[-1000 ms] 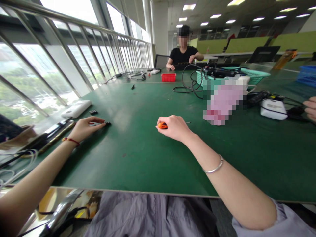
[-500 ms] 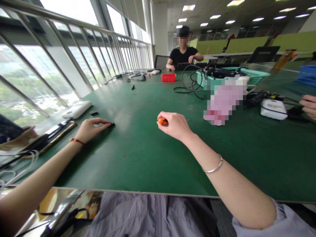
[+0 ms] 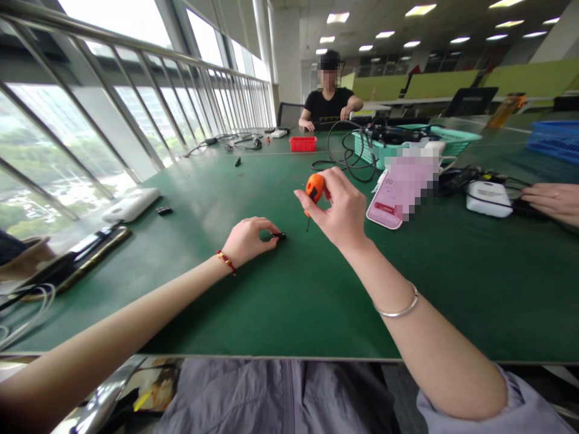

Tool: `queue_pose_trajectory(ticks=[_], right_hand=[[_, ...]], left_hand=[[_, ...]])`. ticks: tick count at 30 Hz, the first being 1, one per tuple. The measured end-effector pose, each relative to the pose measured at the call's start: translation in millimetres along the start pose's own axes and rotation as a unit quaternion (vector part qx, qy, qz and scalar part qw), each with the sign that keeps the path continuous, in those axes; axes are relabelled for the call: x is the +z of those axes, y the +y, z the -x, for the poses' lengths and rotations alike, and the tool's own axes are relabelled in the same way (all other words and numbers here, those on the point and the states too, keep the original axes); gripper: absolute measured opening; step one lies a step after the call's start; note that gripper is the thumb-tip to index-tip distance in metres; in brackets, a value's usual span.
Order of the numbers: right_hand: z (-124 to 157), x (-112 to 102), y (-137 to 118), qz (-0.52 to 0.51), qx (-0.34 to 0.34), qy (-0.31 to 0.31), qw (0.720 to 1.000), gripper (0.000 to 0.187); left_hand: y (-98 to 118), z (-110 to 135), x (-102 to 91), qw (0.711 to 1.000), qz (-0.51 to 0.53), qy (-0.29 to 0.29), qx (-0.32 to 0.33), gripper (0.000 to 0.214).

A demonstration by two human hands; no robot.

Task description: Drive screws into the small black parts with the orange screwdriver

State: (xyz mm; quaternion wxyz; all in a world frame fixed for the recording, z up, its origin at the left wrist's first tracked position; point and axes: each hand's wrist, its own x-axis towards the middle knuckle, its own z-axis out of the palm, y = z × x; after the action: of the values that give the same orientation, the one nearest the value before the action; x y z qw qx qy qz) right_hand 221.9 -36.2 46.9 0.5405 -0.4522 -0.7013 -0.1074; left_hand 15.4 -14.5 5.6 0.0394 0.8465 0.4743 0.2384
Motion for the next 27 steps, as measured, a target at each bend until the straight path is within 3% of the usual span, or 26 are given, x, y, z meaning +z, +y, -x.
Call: queue_pose_trajectory(ticks=[5,13,27], right_hand=[[3.7,2.2,-4.8,-0.060,0.049,0.084,0.993,0.034],[16.5,11.5,-21.7,-0.059,0.043,-0.052,0.996,0.031],[17.0,12.0,-22.5,-0.060,0.038,-0.059,0.996,0.031]], left_hand=[[9.5,-5.2,13.4,0.998,0.066,0.009,-0.009,0.017],[0.6,-5.1,17.3,0.992,0.127,0.012,-0.014,0.017],[-1.5,-5.2,19.9,0.991,0.132,0.009,-0.009,0.016]])
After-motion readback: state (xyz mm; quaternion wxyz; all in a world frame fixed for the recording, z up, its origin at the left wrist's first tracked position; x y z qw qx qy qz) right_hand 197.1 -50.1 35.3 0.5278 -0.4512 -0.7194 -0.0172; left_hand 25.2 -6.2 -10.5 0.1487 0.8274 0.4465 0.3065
